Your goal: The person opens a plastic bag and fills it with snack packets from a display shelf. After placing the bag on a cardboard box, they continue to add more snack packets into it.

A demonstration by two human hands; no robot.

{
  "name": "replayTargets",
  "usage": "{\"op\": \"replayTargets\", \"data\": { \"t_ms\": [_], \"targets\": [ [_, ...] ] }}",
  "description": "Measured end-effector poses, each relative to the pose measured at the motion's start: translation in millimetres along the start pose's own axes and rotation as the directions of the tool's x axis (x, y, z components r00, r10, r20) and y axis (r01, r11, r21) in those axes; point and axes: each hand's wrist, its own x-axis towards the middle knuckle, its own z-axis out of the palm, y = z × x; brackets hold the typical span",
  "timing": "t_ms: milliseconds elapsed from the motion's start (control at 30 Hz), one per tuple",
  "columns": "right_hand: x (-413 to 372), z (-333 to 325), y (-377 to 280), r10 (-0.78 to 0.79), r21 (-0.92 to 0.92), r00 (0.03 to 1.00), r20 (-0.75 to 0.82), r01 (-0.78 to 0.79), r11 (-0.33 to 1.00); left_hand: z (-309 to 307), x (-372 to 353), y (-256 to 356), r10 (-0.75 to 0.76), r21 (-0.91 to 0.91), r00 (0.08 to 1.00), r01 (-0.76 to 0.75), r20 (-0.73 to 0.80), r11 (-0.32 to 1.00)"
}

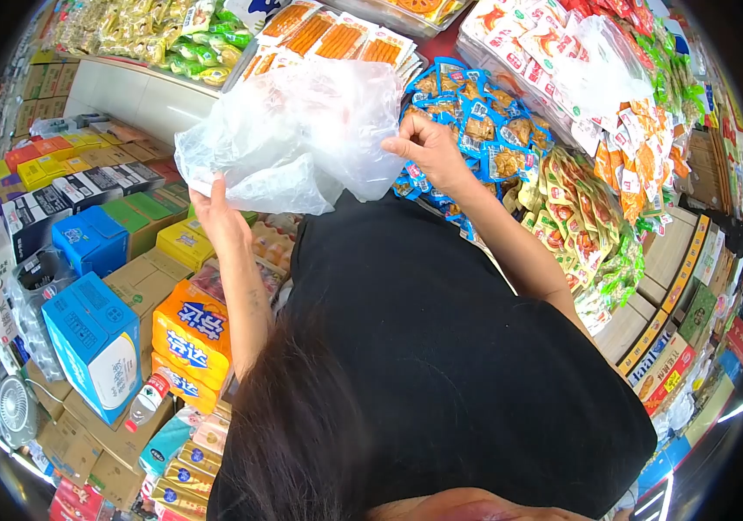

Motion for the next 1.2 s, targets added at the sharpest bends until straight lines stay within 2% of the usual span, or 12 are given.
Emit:
{"op": "replayTargets", "data": {
  "t_ms": [33, 100, 133, 200, 300, 400, 600, 667, 733, 800, 1033, 1200],
  "targets": [
    [0, 0, -1, 0.004, -0.007, 1.0, 0.004, -0.004, 1.0, -1, 0, -4, -0.001, 0.0, 1.0, 0.001, 0.0, 1.0],
    [0, 1, -1, 0.009, -0.014, 1.0, 0.006, -0.009, 1.0, 0, -1, -9, 0.218, 0.34, 0.959, -0.148, -0.179, 0.929],
    [0, 1, -1, 0.01, -0.014, 1.0, 0.012, -0.01, 1.0, -2, -2, -8, 0.217, 0.341, 0.96, -0.147, -0.179, 0.929],
    [-1, 2, -2, 0.011, -0.015, 1.0, 0.018, -0.011, 1.0, -3, -4, -1, 0.254, 0.573, 0.964, -0.249, 0.072, 0.781],
    [-1, 6, -6, 0.126, 0.025, 0.989, 0.078, -0.128, 0.991, 9, -11, 5, 0.204, 0.756, 0.968, -0.244, 0.149, 0.607],
    [-1, 14, 1, 0.093, 0.041, 0.99, 0.102, -0.098, 0.994, 30, -25, 8, 0.231, 0.794, 0.938, -0.341, 0.257, 0.503],
    [-3, 26, -2, 0.098, 0.008, 0.982, 0.16, -0.1, 0.995, 59, -47, 13, 0.117, 0.696, 0.925, -0.35, 0.36, 0.627],
    [-5, 26, -6, 0.102, -0.004, 0.978, 0.179, -0.103, 0.995, 63, -52, 19, -0.04, 0.705, 0.857, -0.395, 0.513, 0.589],
    [-5, 30, -8, 0.111, 0.0, 0.959, 0.259, -0.115, 0.993, 71, -59, 18, -0.064, 0.662, 0.84, -0.375, 0.538, 0.649],
    [-4, 36, 3, 0.079, 0.1, 0.961, 0.267, -0.109, 0.989, 65, -59, 5, -0.05, 0.685, 0.8, -0.478, 0.598, 0.551],
    [-5, 40, 5, 0.057, 0.141, 0.951, 0.305, -0.105, 0.984, 64, -57, 11, -0.067, 0.615, 0.8, -0.402, 0.597, 0.678],
    [-2, 44, 16, 0.059, 0.055, 0.949, 0.309, -0.08, 0.995, 68, -64, 8, -0.156, 0.689, 0.81, -0.359, 0.565, 0.629]
  ]
}}
